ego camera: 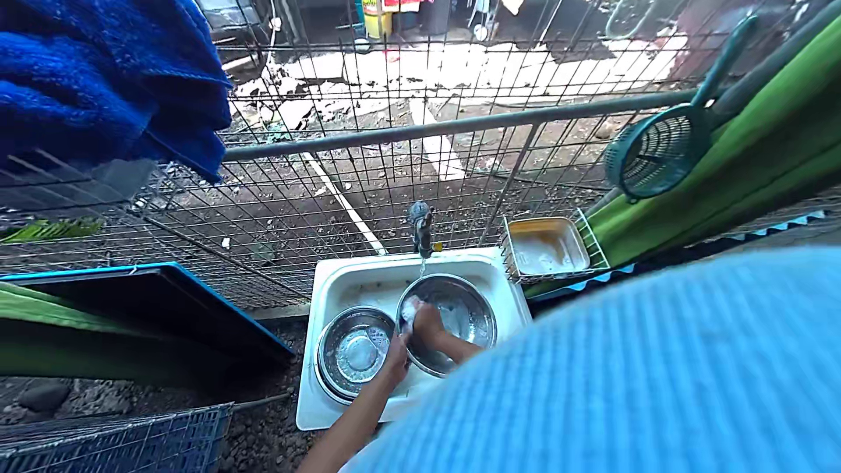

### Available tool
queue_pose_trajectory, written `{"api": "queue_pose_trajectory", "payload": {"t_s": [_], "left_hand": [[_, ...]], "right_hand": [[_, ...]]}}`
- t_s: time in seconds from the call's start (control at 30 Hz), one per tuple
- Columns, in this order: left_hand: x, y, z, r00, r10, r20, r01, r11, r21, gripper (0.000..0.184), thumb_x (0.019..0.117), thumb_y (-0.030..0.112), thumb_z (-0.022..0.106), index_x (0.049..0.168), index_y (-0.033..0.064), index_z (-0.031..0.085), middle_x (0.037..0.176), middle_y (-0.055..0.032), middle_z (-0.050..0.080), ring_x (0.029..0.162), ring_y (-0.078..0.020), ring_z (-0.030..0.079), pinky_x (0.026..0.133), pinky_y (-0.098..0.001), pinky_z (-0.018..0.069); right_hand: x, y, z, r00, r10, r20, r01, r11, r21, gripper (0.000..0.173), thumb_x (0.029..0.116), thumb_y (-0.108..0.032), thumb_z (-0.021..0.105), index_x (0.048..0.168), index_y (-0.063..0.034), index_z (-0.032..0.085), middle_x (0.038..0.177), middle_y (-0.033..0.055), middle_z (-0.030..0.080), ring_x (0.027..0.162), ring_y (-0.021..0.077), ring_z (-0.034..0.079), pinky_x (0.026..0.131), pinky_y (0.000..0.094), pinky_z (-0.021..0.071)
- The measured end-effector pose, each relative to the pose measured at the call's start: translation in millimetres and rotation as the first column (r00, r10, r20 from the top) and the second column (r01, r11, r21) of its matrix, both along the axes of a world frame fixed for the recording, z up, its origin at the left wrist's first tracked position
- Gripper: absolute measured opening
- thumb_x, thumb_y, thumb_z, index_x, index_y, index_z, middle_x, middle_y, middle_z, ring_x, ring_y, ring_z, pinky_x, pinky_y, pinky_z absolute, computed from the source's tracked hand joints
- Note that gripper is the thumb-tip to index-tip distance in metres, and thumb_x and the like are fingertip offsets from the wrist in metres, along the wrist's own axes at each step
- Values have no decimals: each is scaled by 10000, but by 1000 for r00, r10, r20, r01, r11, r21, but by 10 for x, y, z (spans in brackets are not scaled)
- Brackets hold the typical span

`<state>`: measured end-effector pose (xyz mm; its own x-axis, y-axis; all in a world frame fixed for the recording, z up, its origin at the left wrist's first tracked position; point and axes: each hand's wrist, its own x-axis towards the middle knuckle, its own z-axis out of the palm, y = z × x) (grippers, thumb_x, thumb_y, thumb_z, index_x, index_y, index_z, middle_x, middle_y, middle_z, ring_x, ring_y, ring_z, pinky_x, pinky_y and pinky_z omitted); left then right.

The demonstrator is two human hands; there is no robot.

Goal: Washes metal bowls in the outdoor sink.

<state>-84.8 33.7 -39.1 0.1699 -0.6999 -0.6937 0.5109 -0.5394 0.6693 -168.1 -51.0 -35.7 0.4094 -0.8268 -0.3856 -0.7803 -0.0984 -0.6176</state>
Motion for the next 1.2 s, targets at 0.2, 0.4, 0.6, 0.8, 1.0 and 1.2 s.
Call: {"api": "queue_pose_trajectory", "payload": {"t_s": [0.2,0.4,0.6,0.8,1.0,1.2], "left_hand": [[315,-62,175,946,-323,-36,323,946,0,301,1072,78,394,1373,78,407,980,-87,652,811,-179,660,708,-373,568],[395,-101,390,910,-414,-24,415,910,20,668,905,-155,450,1492,97,255,1034,-125,602,795,-198,651,650,-368,567],[282,-75,543,929,-364,60,358,929,88,433,976,-97,466,1375,56,399,930,-66,576,726,-123,593,648,-291,531],[251,-71,504,912,-406,50,395,906,154,597,945,-121,490,1478,66,296,989,-115,570,743,-170,601,637,-334,538],[210,69,648,934,-356,-8,356,932,60,488,1020,-57,388,1476,-16,219,1085,-241,593,873,-305,694,712,-435,606],[219,-88,392,941,-338,-32,338,927,163,316,954,-85,494,1250,13,441,850,-107,577,678,-202,614,595,-383,560]], "right_hand": [[32,245,-333,859,155,489,52,923,-382,371,888,-206,589,984,129,716,1228,341,632,1256,479,559,1139,574,379],[-56,-403,-338,913,284,294,52,632,-773,294,917,-187,665,900,100,727,1059,276,727,1071,452,695,996,597,516],[150,-238,-22,875,332,353,-13,743,-669,360,967,-219,620,786,84,693,783,226,713,795,374,738,771,520,602],[125,-507,100,981,120,154,-63,941,-333,295,997,-190,585,1052,51,747,1066,236,742,1073,389,706,966,575,532],[110,-550,-8,967,134,218,-15,880,-475,321,1010,-206,594,972,75,744,977,248,744,989,399,726,913,559,562],[208,-364,66,925,346,159,-278,898,-341,371,1043,-249,527,961,51,730,939,237,732,970,397,717,897,582,542]]}}
